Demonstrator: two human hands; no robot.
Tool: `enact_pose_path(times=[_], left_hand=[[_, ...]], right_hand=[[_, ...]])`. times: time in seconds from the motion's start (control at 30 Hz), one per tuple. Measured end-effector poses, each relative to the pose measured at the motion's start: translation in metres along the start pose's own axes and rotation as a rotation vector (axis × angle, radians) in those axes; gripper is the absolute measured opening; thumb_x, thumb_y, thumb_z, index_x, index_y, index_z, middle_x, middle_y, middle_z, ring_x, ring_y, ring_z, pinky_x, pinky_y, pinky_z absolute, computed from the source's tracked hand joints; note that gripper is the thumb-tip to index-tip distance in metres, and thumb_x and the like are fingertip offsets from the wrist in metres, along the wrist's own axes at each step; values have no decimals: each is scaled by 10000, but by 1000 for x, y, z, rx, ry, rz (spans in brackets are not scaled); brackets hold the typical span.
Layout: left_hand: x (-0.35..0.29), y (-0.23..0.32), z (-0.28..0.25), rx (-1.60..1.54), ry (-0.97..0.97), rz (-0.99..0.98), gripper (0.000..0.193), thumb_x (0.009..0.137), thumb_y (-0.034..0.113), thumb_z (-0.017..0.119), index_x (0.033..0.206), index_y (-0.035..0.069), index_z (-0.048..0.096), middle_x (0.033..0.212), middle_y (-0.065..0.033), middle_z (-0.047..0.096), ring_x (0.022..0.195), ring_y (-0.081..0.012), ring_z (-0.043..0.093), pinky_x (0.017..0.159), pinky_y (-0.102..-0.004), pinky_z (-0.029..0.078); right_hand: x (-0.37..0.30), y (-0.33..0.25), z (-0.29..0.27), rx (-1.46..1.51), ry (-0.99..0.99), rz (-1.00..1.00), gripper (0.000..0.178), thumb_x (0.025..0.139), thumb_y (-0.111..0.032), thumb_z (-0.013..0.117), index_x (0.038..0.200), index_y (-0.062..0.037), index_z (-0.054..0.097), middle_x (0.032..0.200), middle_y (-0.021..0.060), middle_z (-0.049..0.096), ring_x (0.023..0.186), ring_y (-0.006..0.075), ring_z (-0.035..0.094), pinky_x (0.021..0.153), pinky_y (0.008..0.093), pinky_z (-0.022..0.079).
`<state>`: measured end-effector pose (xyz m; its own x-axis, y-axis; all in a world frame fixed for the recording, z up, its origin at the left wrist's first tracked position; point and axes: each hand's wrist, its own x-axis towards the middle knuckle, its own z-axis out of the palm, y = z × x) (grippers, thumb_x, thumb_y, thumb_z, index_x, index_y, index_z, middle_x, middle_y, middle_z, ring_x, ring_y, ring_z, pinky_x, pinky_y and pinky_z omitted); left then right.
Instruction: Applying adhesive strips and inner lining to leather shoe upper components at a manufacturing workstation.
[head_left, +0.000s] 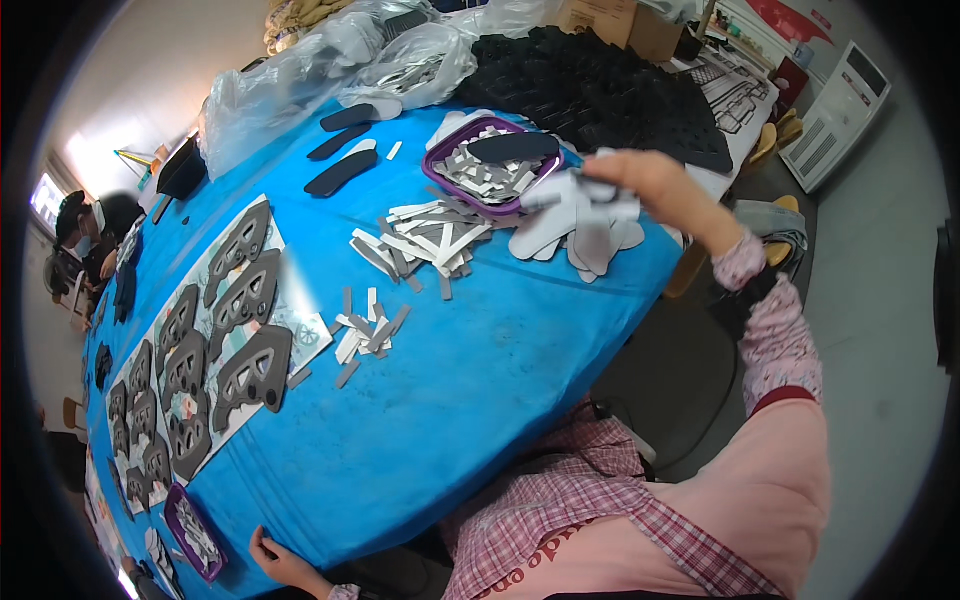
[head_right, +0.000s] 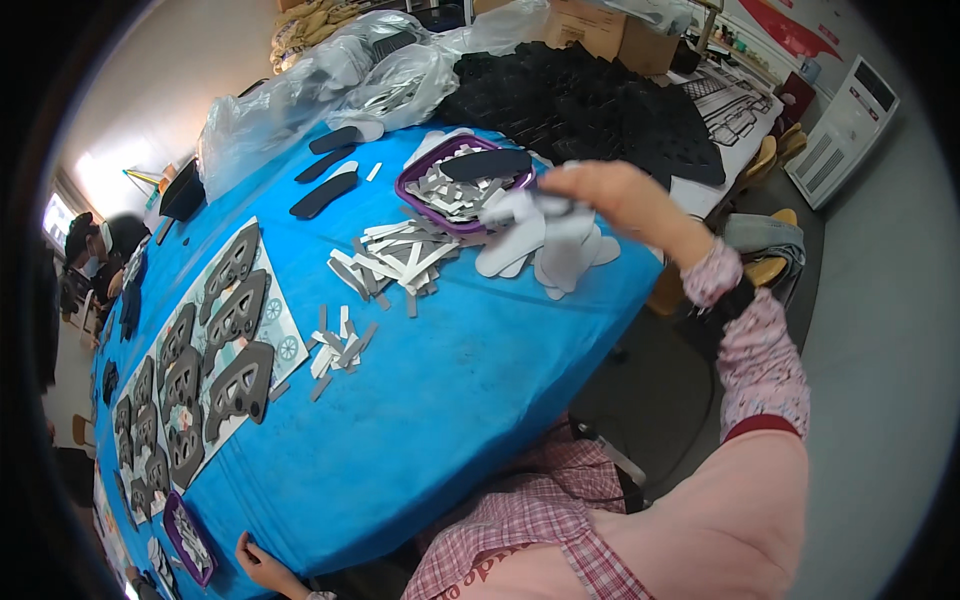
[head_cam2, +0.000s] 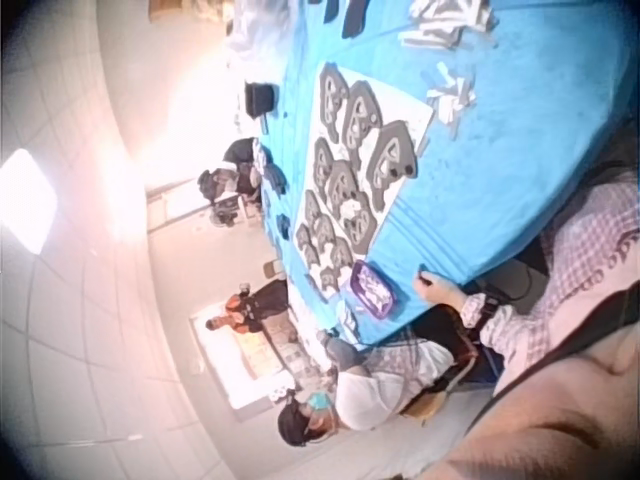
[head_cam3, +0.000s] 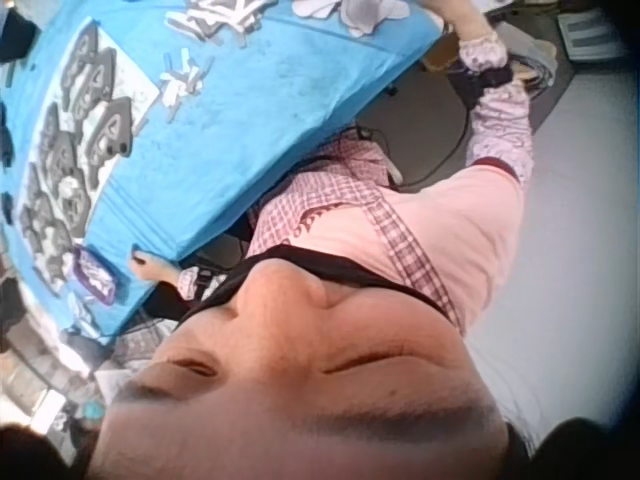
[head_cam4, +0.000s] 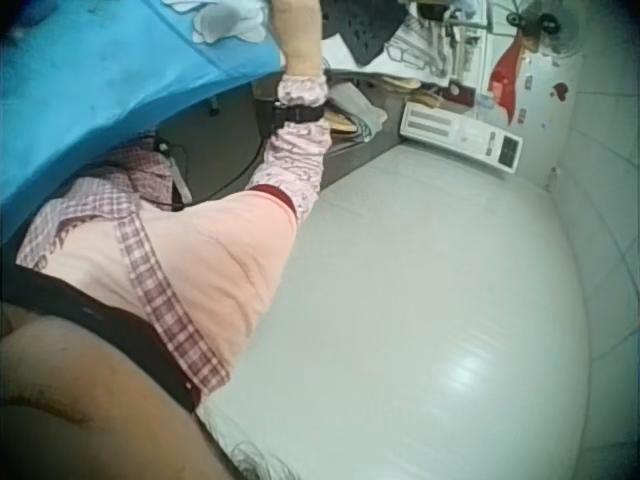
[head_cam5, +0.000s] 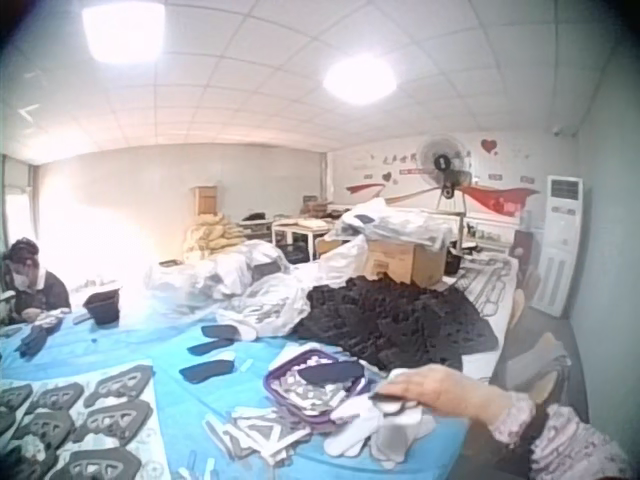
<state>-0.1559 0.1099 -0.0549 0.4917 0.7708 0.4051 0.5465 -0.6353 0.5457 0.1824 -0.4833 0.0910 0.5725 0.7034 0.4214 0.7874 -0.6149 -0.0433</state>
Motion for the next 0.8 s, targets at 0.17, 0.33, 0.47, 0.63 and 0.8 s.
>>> enact_pose_path(times=[0.17,0.33,0.47,0.63,0.8], left_hand=[[4,-8,6,-10,34,4,202,922,61,449,1028,-9,606,1003,-106,612,908,-213,581,820,-311,458],[2,-13,3,-41,34,13,188,915,54,461,1014,-5,610,984,-99,609,894,-204,582,803,-301,459],[0,-8,3,-26,65,-17,189,913,50,459,1011,-4,612,974,-103,612,880,-207,587,793,-305,462],[0,-11,5,-30,49,27,184,908,43,461,1002,-11,610,956,-108,617,864,-212,597,785,-311,466],[-1,-5,1,-88,67,-19,177,906,37,460,995,-13,605,947,-105,616,866,-204,593,791,-307,463]], right_hand=[[-41,-9,50,-283,-118,-11,504,795,-73,518,1291,-153,474,1290,69,465,1154,252,472,1002,391,358],[-26,-9,48,-568,-226,177,614,704,-13,596,1293,-101,446,1262,104,454,1220,254,403,984,375,347],[5,5,31,-569,-369,216,509,672,-13,612,1172,-78,541,1046,112,553,1020,243,508,834,345,393],[61,-27,12,-197,-891,300,624,611,-245,772,1177,-89,561,1063,122,617,1002,295,587,838,384,461],[99,21,34,103,-506,217,498,732,-238,690,1177,-57,560,1035,151,630,955,310,603,828,388,475]])
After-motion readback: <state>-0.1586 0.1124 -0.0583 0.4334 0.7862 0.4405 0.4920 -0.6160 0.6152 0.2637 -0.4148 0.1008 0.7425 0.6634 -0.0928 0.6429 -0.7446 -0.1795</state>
